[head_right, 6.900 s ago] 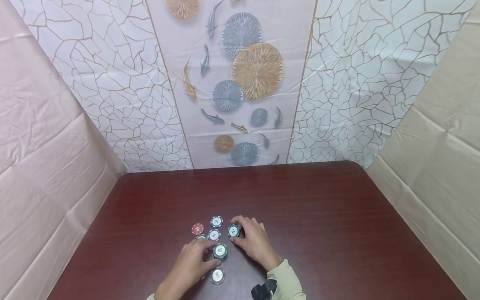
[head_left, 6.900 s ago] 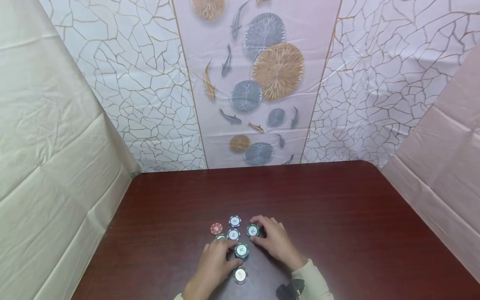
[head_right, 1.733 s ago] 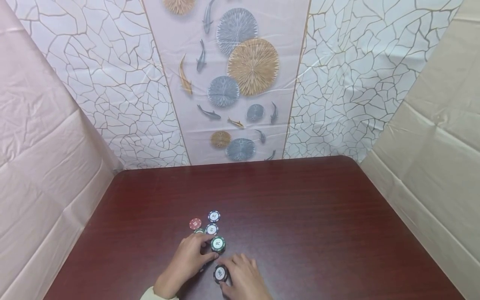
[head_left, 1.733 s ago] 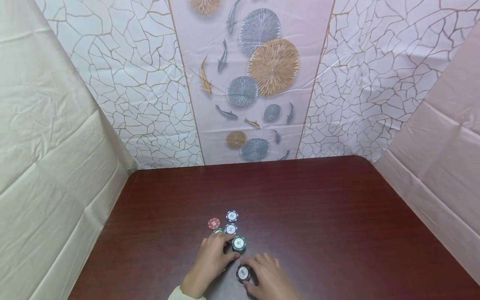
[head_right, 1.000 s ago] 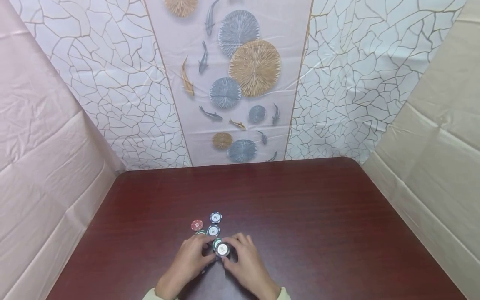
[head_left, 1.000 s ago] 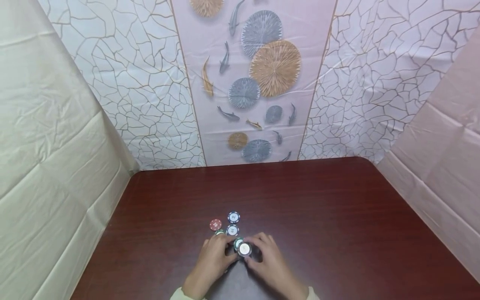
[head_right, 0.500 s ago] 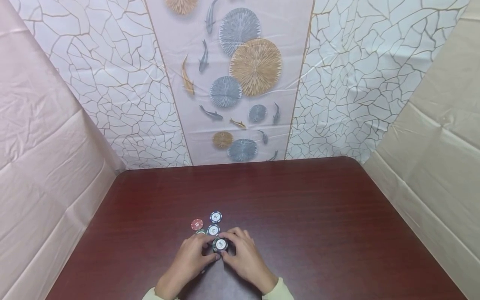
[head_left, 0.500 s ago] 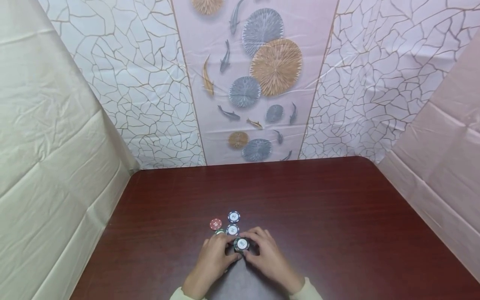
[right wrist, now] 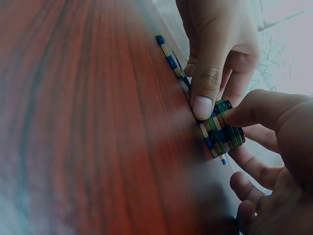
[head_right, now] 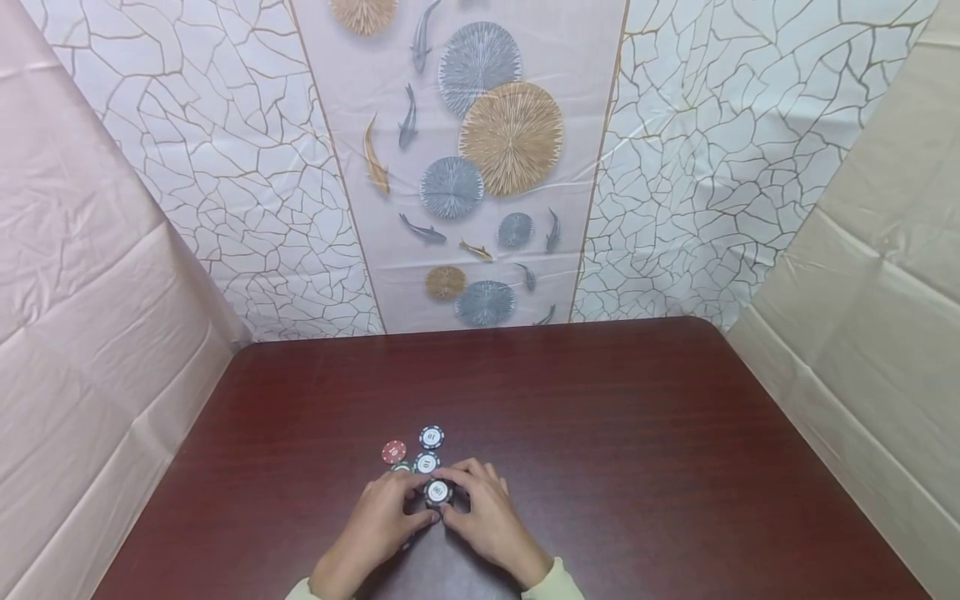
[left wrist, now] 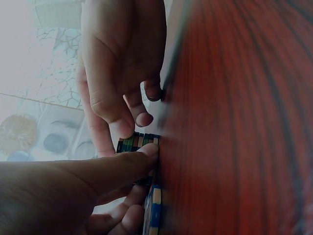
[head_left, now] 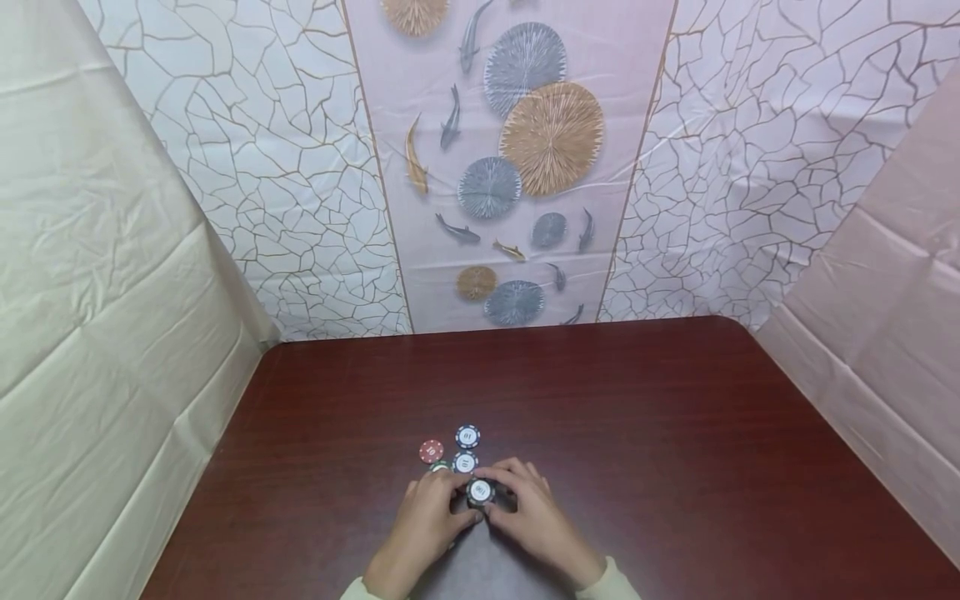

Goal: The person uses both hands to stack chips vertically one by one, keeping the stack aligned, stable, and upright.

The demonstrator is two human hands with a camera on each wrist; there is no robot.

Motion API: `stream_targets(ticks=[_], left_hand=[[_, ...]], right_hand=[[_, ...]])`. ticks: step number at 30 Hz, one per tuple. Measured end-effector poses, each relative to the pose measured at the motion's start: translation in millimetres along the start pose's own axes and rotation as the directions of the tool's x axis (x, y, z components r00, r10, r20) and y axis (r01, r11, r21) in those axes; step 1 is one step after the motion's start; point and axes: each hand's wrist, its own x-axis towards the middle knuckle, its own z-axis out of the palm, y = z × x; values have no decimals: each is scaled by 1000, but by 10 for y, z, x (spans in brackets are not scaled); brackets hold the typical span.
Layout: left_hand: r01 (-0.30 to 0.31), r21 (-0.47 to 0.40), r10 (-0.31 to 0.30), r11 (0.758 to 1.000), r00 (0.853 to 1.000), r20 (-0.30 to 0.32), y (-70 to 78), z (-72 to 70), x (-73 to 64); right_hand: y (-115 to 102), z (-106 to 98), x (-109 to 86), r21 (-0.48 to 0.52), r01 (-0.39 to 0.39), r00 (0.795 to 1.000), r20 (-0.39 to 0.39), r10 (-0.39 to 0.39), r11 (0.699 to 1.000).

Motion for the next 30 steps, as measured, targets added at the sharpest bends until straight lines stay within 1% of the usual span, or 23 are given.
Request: stream_targets(ticks=[5,10,16,19,24,30], left_hand=[[0,-1,0,1000,1000,0,9,-3,7],[-1,2,1,1000,1000,0,18,-4,17],[-2,29,1,1000,1000,9,36,-21,23],[-2,27,1,1000,1000,13,38,-31,20],[-16,-29,17,999,1000,9,18,-58,9],[-19,-155,24,988,999,29,-30,-131,8]], right_hand=[[25,5,-13,-12,1,1000,3,-1,1000],[54,16,-17,-28,-2,1000,-13,1,1000],[85,47,-17,-44,-32,999,-28,31,999],[87,59,-15,-68,-45,999,-34,43,997],[73,64,-17,-99,-62,998,-32,59,993],[64,76,-22,-111,-76,997,-41,71,991]])
